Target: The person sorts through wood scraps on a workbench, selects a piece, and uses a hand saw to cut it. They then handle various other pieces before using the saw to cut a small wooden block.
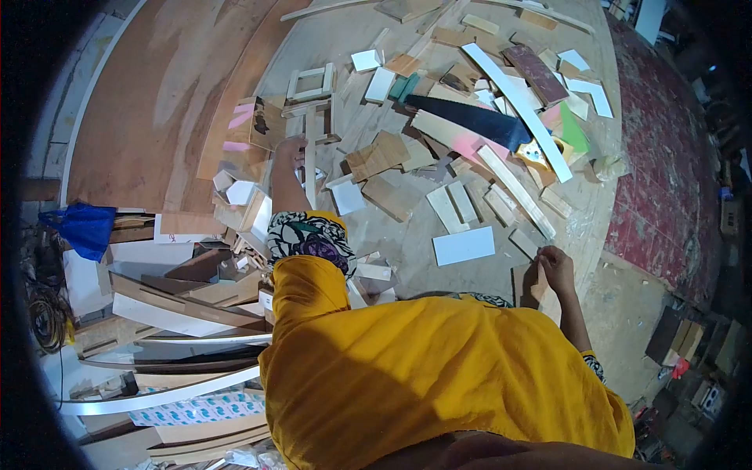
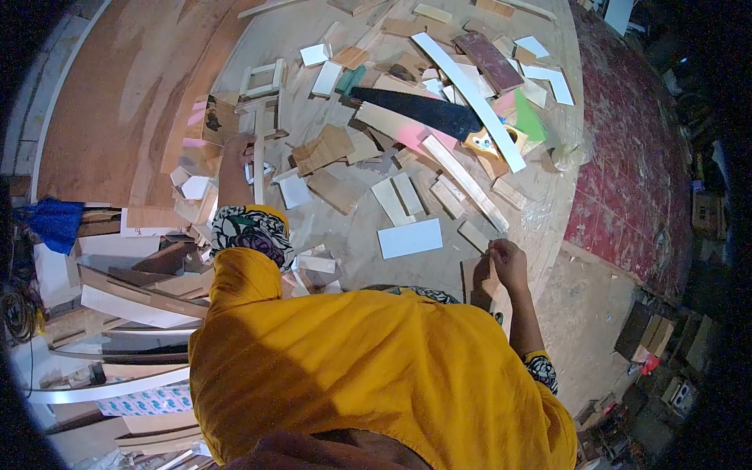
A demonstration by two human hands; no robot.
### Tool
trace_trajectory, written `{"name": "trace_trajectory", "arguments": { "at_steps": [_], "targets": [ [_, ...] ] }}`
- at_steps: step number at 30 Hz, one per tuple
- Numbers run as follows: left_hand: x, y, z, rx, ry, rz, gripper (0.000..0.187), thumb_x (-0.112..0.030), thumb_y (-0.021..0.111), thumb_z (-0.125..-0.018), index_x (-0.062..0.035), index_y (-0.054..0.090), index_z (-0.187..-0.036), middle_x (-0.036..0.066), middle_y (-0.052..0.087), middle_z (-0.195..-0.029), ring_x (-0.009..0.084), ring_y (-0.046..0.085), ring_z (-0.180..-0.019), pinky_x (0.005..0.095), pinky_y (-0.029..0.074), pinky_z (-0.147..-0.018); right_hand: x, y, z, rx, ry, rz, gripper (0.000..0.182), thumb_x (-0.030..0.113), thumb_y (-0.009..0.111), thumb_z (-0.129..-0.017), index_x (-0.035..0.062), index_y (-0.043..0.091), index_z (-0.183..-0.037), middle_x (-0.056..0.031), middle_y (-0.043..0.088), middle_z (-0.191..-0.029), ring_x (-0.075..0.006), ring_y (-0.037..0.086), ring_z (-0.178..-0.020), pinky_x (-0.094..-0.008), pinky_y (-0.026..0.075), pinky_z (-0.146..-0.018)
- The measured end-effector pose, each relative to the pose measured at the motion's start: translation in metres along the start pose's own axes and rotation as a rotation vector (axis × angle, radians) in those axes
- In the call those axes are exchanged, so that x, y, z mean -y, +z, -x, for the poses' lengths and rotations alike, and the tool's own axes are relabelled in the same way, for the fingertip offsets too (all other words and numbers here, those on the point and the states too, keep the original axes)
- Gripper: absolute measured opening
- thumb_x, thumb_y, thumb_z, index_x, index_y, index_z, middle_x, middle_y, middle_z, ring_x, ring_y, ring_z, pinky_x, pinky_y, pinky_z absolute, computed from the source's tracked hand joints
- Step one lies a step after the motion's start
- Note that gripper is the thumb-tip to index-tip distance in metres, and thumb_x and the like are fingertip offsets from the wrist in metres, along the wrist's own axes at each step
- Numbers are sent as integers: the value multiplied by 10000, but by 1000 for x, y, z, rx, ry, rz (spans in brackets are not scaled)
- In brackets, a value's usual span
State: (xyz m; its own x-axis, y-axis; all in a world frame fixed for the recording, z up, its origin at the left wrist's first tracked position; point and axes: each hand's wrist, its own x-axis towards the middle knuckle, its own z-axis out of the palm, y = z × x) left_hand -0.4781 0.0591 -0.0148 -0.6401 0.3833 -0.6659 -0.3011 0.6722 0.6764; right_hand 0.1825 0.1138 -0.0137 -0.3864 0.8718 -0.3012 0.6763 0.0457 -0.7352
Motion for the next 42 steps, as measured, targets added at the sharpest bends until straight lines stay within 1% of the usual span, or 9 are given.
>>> {"name": "trace_trajectory", "arguments": {
  "at_steps": [5, 10, 25, 27, 31, 33, 34, 36, 42],
  "targets": [
    [6, -6, -13, 56, 4, 1, 456, -148, 560, -806, -179, 474, -1253, 42, 567, -949, 186, 552, -802, 359, 450, -725, -11, 2, -2, 2, -28, 12, 120, 21, 574, -789, 1, 601, -903, -80, 626, -772, -144, 615, -739, -252, 472, -687],
    [3, -6, -15, -24, 10, -20, 385, -115, 591, -772, -143, 563, -1155, 49, 583, -890, 179, 555, -701, 353, 472, -648, -15, 4, -4, 5, -29, 4, 113, 19, 575, -789, 1, 599, -898, -71, 624, -760, -133, 610, -722, -246, 467, -674],
    [-3, 2, 4, -53, 29, -108, 373, -94, 574, -793, -184, 576, -1156, 23, 575, -796, 138, 520, -648, 330, 469, -618, -14, 4, -4, -6, -23, 38, 104, 28, 578, -792, 9, 600, -892, -69, 624, -757, -127, 611, -713, -246, 471, -672],
    [-1, 1, -2, -41, 27, -95, 380, -98, 571, -797, -192, 569, -1166, 17, 568, -789, 133, 508, -639, 326, 468, -614, -12, 4, -4, -20, -10, 31, 107, 38, 595, -766, -1, 608, -865, -130, 629, -774, -217, 630, -710, -289, 481, -662],
    [-5, 6, 13, -82, 60, -188, 404, -108, 552, -816, -209, 535, -1207, -1, 548, -780, 121, 476, -620, 314, 467, -609, -6, 3, -4, -20, 2, 18, 106, 36, 605, -760, 1, 612, -860, -130, 630, -776, -216, 629, -707, -288, 483, -662],
    [-2, 2, 4, -49, 51, -179, 407, -112, 543, -823, -210, 525, -1218, -4, 546, -788, 119, 470, -622, 310, 467, -608, -6, 3, -4, -13, -2, 67, 102, 46, 590, -789, 10, 609, -882, -65, 623, -745, -125, 607, -702, -244, 468, -659],
    [0, 1, 0, -18, 42, -171, 409, -115, 533, -831, -211, 515, -1228, -7, 543, -797, 116, 464, -625, 307, 467, -608, -7, 3, -4, -13, -2, 67, 102, 46, 590, -789, 10, 609, -882, -65, 623, -745, -125, 607, -702, -244, 468, -659],
    [1, 0, -4, -19, 30, -165, 407, -116, 530, -833, -211, 514, -1228, -7, 546, -811, 117, 471, -637, 308, 469, -617, -11, 5, -4, -36, -2, 7, 109, 36, 616, -756, 2, 614, -859, -121, 635, -778, -200, 629, -698, -281, 483, -662],
    [3, -4, -10, 22, 22, -118, 397, -119, 541, -830, -203, 522, -1217, 12, 570, -873, 139, 521, -719, 333, 473, -686, -8, 3, -4, -12, -10, 13, 119, 42, 602, -762, 4, 610, -875, -119, 636, -770, -200, 630, -701, -285, 483, -657]
  ]
}}
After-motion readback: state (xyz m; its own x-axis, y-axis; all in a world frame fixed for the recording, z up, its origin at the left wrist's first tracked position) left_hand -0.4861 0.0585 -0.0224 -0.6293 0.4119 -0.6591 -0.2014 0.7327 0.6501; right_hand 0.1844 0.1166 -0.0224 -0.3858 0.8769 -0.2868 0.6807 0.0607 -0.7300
